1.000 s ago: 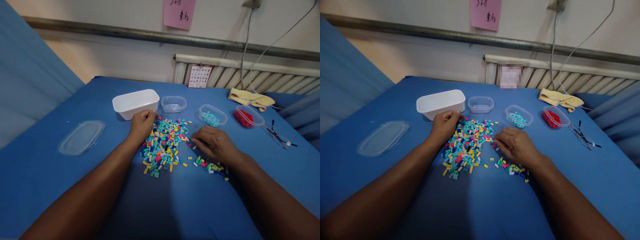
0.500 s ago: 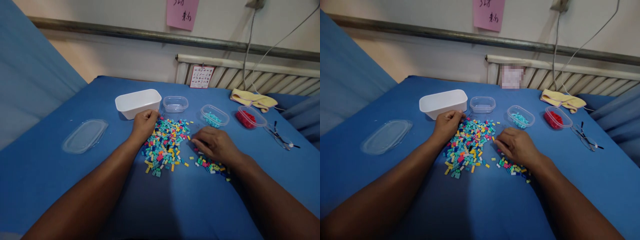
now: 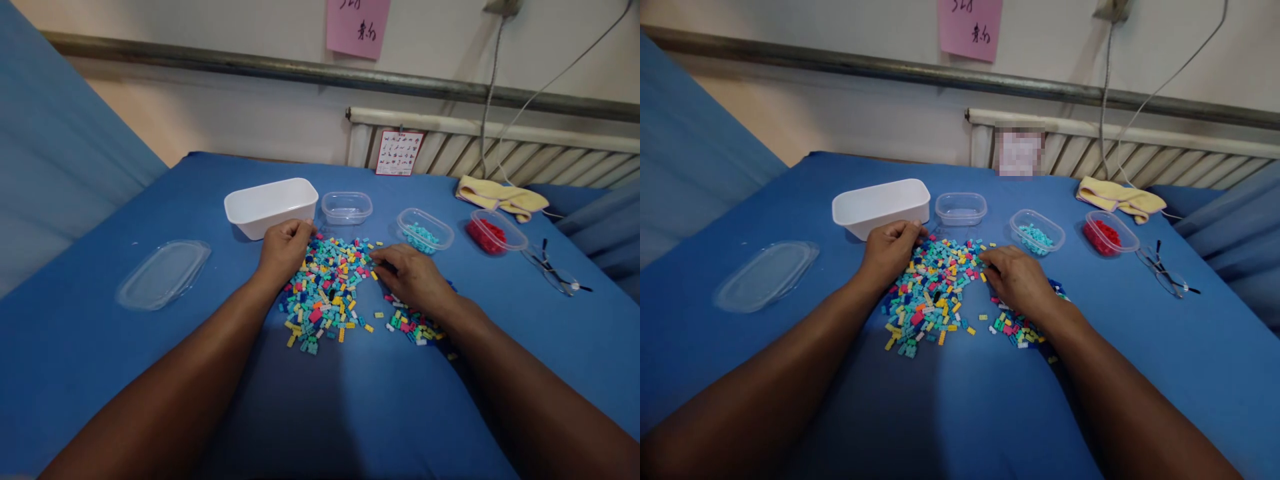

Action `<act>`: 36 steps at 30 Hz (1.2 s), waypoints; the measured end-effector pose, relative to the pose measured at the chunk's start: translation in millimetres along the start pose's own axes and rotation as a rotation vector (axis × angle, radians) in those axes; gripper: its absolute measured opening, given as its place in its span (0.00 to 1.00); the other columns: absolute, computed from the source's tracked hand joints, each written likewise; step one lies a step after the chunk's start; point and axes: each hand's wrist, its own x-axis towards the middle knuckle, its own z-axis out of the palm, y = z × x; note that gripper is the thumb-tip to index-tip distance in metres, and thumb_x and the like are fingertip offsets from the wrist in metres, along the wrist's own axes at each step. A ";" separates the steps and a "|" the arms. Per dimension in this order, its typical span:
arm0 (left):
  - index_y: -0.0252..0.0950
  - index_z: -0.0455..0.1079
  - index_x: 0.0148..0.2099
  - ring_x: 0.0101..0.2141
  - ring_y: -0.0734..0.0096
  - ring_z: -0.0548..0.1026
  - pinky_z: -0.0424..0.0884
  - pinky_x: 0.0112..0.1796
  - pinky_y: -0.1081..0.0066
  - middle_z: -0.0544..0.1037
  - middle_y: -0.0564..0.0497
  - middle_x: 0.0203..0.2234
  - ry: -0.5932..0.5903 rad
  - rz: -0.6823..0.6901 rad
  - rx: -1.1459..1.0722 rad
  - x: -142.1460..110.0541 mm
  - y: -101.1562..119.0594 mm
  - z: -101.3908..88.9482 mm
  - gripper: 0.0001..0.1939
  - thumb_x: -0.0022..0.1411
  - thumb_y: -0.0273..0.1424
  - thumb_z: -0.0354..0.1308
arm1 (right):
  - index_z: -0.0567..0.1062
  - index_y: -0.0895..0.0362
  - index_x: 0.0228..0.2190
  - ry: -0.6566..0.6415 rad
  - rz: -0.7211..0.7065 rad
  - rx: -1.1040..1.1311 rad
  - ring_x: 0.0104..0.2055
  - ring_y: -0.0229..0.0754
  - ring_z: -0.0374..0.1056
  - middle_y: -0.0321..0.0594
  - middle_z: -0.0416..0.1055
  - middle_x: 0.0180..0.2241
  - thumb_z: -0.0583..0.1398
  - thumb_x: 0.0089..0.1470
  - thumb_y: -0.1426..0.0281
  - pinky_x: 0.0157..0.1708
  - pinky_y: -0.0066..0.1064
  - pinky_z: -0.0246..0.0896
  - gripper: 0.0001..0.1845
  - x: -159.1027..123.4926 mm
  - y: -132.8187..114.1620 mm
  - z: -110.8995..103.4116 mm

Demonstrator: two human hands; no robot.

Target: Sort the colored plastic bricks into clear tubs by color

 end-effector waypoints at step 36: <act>0.36 0.84 0.37 0.33 0.65 0.79 0.71 0.35 0.69 0.84 0.48 0.29 0.009 -0.007 0.036 3.7 1.1 -1.9 0.19 0.70 0.43 0.60 | 0.85 0.53 0.46 0.472 0.226 -0.185 0.36 0.48 0.79 0.44 0.85 0.40 0.63 0.68 0.65 0.40 0.41 0.73 0.11 -30.7 27.5 -91.6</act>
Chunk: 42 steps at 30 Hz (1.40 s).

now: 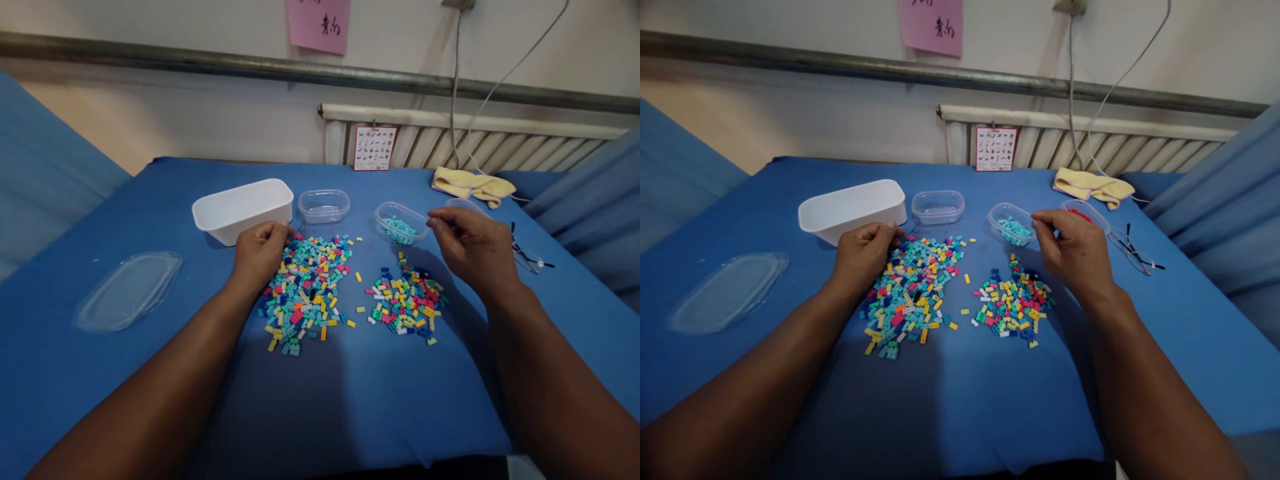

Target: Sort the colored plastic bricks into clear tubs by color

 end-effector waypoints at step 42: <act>0.36 0.82 0.38 0.37 0.60 0.81 0.74 0.41 0.64 0.84 0.47 0.33 -0.110 0.185 0.192 -7.3 -1.9 -4.6 0.24 0.74 0.47 0.54 | 0.71 0.55 0.71 -0.541 -0.365 0.287 0.79 0.56 0.54 0.50 0.60 0.75 0.52 0.78 0.58 0.75 0.61 0.53 0.29 -24.8 -79.1 49.8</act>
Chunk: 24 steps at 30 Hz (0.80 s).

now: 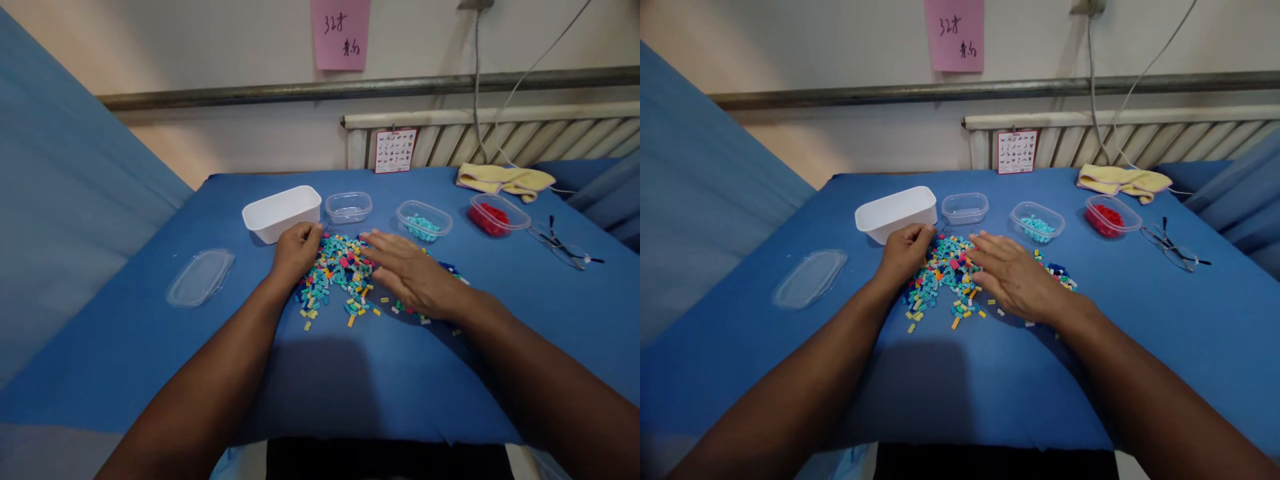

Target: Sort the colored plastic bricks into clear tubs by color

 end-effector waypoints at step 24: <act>0.32 0.48 0.82 0.79 0.43 0.46 0.46 0.76 0.43 0.47 0.35 0.80 -0.618 0.409 0.656 -69.2 53.9 2.1 0.51 0.75 0.65 0.39 | 0.81 0.53 0.59 -0.108 -0.100 -0.004 0.63 0.57 0.75 0.51 0.78 0.62 0.63 0.71 0.55 0.67 0.57 0.68 0.22 -64.8 16.1 -31.0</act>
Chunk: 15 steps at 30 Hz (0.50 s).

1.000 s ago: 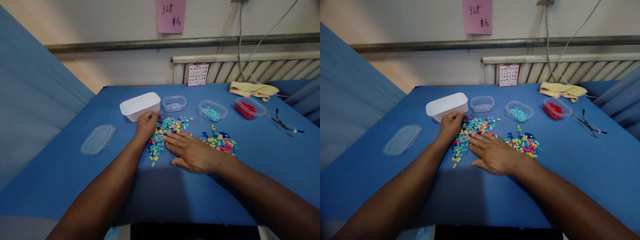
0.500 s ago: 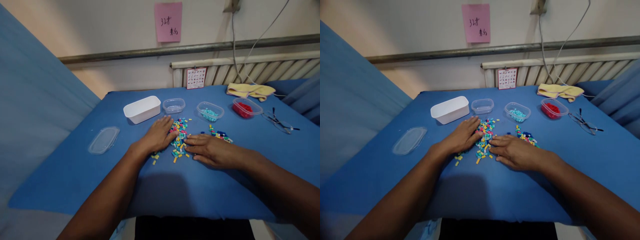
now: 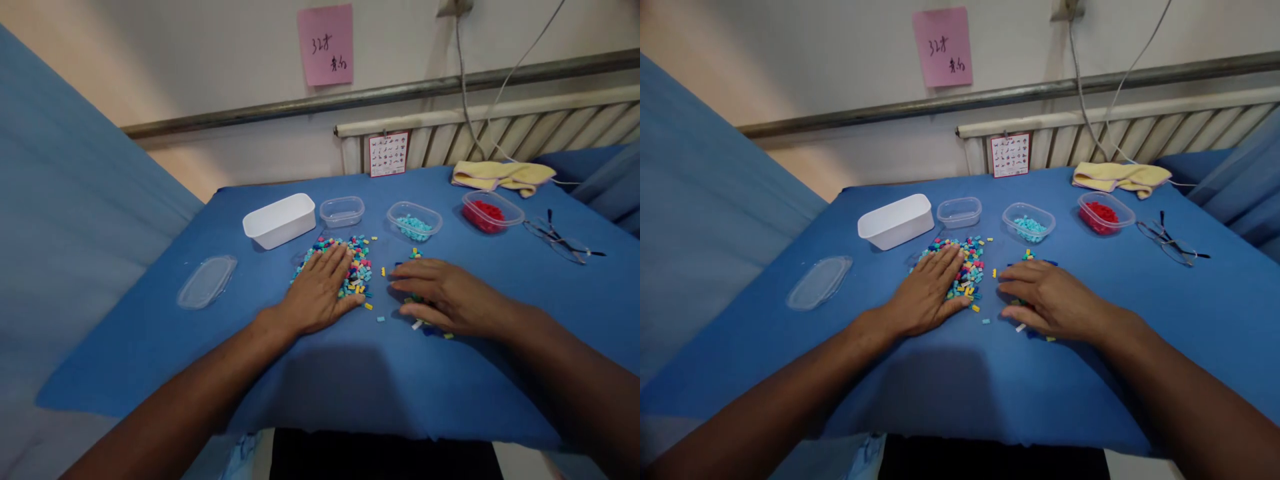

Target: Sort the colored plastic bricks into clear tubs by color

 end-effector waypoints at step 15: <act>0.33 0.44 0.83 0.80 0.49 0.44 0.44 0.77 0.47 0.46 0.39 0.81 -0.084 0.022 -0.079 13.1 21.3 -2.5 0.46 0.79 0.60 0.37 | 0.80 0.53 0.62 0.057 0.010 -0.035 0.67 0.56 0.72 0.51 0.76 0.65 0.59 0.74 0.61 0.69 0.60 0.65 0.21 -10.1 24.7 9.0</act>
